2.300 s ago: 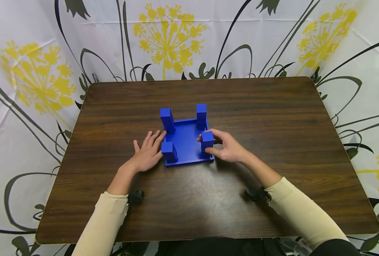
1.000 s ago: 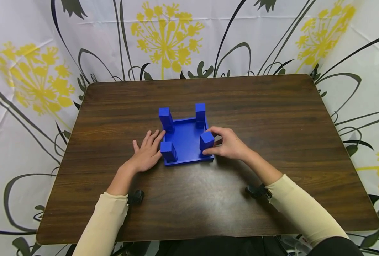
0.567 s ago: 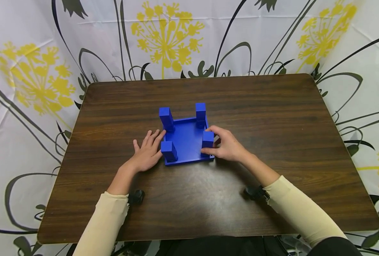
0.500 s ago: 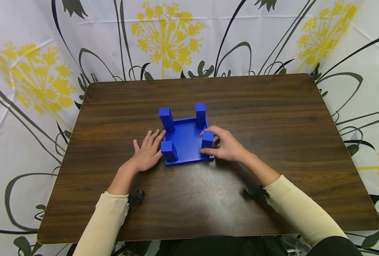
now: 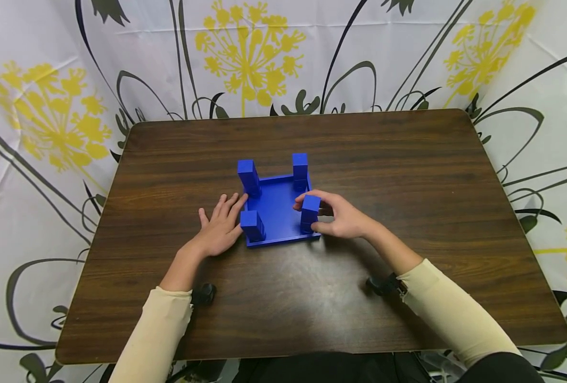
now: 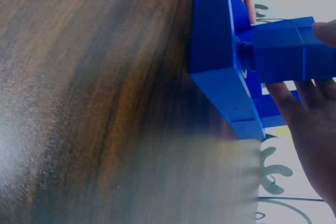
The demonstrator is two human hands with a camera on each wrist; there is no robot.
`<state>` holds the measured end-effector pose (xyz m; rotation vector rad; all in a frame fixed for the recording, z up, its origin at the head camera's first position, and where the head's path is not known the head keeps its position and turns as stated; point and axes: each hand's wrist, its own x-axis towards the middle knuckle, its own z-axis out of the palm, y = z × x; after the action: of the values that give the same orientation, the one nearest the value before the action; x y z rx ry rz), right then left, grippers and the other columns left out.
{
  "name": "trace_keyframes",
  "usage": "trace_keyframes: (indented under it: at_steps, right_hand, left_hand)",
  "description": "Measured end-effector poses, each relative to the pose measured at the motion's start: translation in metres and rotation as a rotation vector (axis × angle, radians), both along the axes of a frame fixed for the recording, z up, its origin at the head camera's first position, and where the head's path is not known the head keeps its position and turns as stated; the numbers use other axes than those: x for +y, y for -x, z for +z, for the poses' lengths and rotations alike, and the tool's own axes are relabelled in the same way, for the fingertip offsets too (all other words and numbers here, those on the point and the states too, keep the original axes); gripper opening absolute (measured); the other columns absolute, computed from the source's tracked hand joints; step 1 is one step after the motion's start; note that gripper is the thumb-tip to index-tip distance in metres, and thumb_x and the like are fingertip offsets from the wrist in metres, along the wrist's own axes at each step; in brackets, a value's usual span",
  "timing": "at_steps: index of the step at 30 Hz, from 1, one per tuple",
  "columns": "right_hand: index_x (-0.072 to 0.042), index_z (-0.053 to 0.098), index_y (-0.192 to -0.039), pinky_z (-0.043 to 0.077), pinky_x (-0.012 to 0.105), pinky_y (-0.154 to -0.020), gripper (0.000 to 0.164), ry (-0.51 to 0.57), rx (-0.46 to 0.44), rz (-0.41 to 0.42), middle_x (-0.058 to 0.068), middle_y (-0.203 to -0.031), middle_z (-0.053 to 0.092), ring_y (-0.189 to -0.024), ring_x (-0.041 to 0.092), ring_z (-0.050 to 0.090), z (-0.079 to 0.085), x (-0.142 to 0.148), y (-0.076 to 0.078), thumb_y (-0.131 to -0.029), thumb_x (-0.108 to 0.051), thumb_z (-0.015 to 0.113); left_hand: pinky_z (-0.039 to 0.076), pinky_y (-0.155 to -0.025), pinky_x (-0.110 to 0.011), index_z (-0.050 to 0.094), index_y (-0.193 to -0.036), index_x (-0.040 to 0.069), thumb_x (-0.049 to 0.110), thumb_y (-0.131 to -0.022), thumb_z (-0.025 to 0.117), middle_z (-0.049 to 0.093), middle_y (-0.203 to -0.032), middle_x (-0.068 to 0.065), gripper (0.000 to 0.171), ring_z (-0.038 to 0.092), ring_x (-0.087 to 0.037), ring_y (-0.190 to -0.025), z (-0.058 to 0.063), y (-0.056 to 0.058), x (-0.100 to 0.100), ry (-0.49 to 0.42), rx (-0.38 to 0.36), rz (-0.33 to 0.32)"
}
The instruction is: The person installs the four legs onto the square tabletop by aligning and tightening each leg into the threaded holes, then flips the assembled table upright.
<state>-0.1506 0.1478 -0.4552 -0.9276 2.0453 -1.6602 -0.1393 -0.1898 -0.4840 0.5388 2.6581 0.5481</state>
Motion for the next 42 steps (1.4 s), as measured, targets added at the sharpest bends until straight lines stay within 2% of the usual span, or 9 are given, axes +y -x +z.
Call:
trace_keyframes:
  at_steps: [5,10,14,23,27,30,36,39,42]
  right_hand:
    - [-0.001,0.052,-0.135,0.043,0.049,-0.101,0.057,-0.024,0.008,0.006,0.017,-0.130,0.059,-0.119,0.029,0.058,0.0020,0.0019,0.0005,-0.082,0.011,0.070]
    - [-0.007,0.059,-0.122,0.051,0.041,-0.092,0.047,-0.093,0.033,-0.059,0.010,-0.118,0.063,-0.105,0.021,0.061,0.0036,0.0009,-0.0004,-0.080,-0.005,0.081]
    - [-0.008,0.061,-0.114,0.053,0.041,-0.087,0.044,-0.125,0.068,-0.113,0.007,-0.108,0.065,-0.099,0.021,0.062,0.0024,-0.0013,-0.0017,-0.077,-0.012,0.085]
    - [-0.011,0.062,-0.113,0.052,0.044,-0.082,0.047,-0.155,0.142,-0.194,0.005,-0.111,0.065,-0.101,0.019,0.060,-0.0044,-0.0064,-0.0044,-0.074,-0.017,0.088]
    - [-0.010,0.063,-0.120,0.049,0.045,-0.083,0.049,-0.175,0.186,-0.164,0.003,-0.118,0.062,-0.109,0.018,0.055,-0.0044,-0.0070,-0.0049,-0.078,-0.019,0.085]
    - [-0.009,0.061,-0.126,0.047,0.047,-0.087,0.051,-0.169,0.178,-0.127,0.003,-0.123,0.060,-0.116,0.018,0.052,-0.0023,-0.0059,-0.0054,-0.081,-0.018,0.083]
    - [-0.003,0.051,-0.138,0.040,0.052,-0.102,0.060,-0.035,0.066,-0.021,0.013,-0.132,0.059,-0.126,0.025,0.052,0.0028,-0.0019,-0.0050,-0.082,0.006,0.070]
    - [0.001,0.048,-0.139,0.040,0.049,-0.104,0.063,0.002,0.053,0.026,0.018,-0.130,0.060,-0.124,0.029,0.054,0.0037,-0.0006,-0.0043,-0.079,0.016,0.063]
    - [0.002,0.049,-0.138,0.041,0.045,-0.104,0.062,0.010,0.047,0.053,0.014,-0.128,0.061,-0.121,0.026,0.057,0.0045,0.0004,-0.0038,-0.079,0.018,0.060]
  left_hand:
    - [-0.014,-0.099,-0.075,-0.002,-0.159,0.030,0.041,-0.105,0.034,0.000,-0.164,-0.011,0.066,-0.011,-0.035,-0.148,0.0003,0.0001,0.0001,0.004,-0.002,-0.001]
    - [-0.014,-0.099,-0.074,-0.003,-0.159,0.030,0.038,-0.104,0.036,0.000,-0.164,-0.011,0.067,-0.011,-0.035,-0.148,0.0000,0.0002,0.0001,0.007,0.002,-0.002]
    - [-0.015,-0.099,-0.074,-0.003,-0.159,0.029,0.033,-0.103,0.037,0.000,-0.164,-0.011,0.068,-0.011,-0.035,-0.148,-0.0002,-0.0001,-0.0002,0.004,0.003,-0.005]
    - [-0.013,-0.099,-0.075,-0.001,-0.159,0.027,0.031,-0.102,0.037,0.001,-0.164,-0.012,0.068,-0.010,-0.036,-0.148,0.0015,-0.0006,-0.0002,-0.008,0.011,-0.005]
    - [-0.014,-0.099,-0.075,-0.002,-0.159,0.029,0.034,-0.103,0.036,0.001,-0.164,-0.012,0.067,-0.010,-0.035,-0.148,0.0011,-0.0005,0.0001,-0.002,0.007,-0.005]
    - [-0.014,-0.099,-0.075,-0.003,-0.159,0.029,0.035,-0.104,0.035,0.000,-0.164,-0.011,0.067,-0.010,-0.035,-0.148,0.0011,-0.0004,0.0003,-0.001,0.007,-0.005]
    - [-0.014,-0.099,-0.075,-0.003,-0.159,0.029,0.032,-0.103,0.037,0.000,-0.164,-0.012,0.068,-0.010,-0.036,-0.148,0.0015,0.0003,0.0001,-0.006,0.008,-0.008]
    - [-0.014,-0.099,-0.075,-0.002,-0.159,0.028,0.031,-0.102,0.037,0.001,-0.164,-0.013,0.069,-0.010,-0.037,-0.148,0.0015,0.0004,0.0000,-0.011,0.011,-0.010]
    - [-0.014,-0.098,-0.075,-0.002,-0.159,0.028,0.033,-0.103,0.036,0.001,-0.164,-0.012,0.068,-0.010,-0.037,-0.148,0.0007,0.0004,0.0000,-0.007,0.011,-0.009]
